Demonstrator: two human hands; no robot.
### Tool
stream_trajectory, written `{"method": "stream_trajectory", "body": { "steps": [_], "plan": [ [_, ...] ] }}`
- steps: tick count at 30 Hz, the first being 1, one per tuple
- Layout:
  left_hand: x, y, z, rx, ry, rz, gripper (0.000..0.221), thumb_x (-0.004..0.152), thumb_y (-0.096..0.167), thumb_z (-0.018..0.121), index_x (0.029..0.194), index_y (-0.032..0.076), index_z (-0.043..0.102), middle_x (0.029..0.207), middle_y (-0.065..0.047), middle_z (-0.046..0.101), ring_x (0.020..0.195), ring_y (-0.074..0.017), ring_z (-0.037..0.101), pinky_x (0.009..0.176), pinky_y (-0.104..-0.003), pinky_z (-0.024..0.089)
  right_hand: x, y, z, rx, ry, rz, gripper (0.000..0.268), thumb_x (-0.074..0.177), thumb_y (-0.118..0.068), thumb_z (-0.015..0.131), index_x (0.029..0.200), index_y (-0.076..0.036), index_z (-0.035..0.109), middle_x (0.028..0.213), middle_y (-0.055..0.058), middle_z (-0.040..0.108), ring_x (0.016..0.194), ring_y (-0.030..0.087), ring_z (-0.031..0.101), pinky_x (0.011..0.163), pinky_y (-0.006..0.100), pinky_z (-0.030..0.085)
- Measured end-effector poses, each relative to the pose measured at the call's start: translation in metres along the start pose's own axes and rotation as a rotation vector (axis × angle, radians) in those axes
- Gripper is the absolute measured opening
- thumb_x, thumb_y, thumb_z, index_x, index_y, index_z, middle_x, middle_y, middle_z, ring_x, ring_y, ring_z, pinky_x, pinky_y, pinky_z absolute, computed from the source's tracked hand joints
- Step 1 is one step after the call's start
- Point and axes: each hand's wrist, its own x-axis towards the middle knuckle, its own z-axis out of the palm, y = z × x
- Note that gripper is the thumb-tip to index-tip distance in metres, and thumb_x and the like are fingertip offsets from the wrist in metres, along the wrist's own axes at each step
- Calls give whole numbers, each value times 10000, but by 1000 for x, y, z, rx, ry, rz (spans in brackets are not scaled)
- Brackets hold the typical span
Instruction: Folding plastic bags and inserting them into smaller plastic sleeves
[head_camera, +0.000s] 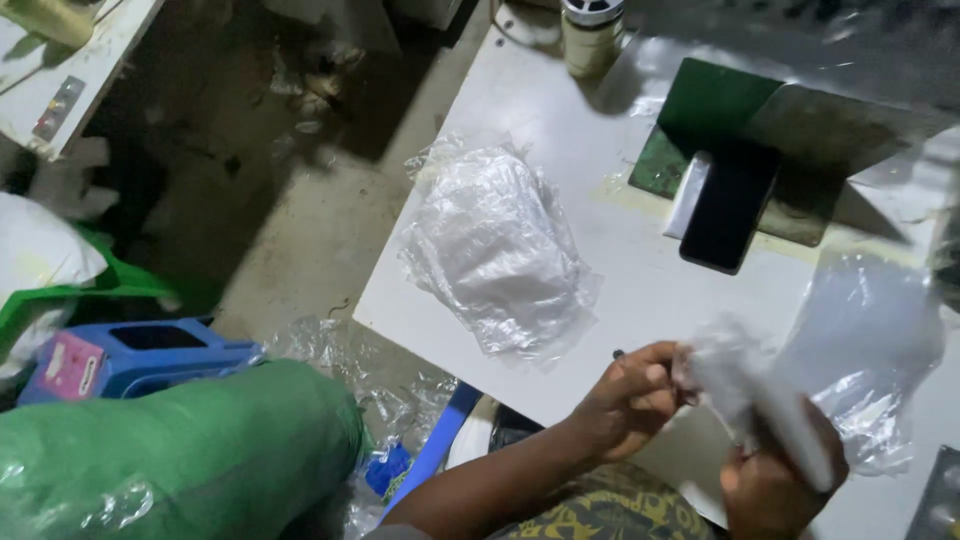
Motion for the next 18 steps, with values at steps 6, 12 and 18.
{"method": "stream_trajectory", "body": {
  "steps": [6,12,18],
  "plan": [
    [13,22,46,1259,121,481,226,810,-18,717,958,116,611,945,-37,624,861,-163,580,713,-286,442,45,-41,-30,1028,-147,511,748,515,82,270,1081,7,754,1233,184,741,816,338,807,758,386,675],
    [14,4,61,1732,-337,493,373,1002,189,703,1346,70,620,1010,-112,669,845,-245,621,771,-355,522,54,-38,-12,589,-60,308,911,864,-728,378,1304,48,564,1315,244,499,1204,348,576,1004,419,485],
    [27,14,11,2148,-875,988,192,1105,68,561,1231,8,693,811,-94,458,666,-266,435,586,-412,355,-7,-1,42,1379,-47,1217,377,747,201,394,943,14,655,784,73,599,662,110,437,567,239,341]
  ]
}}
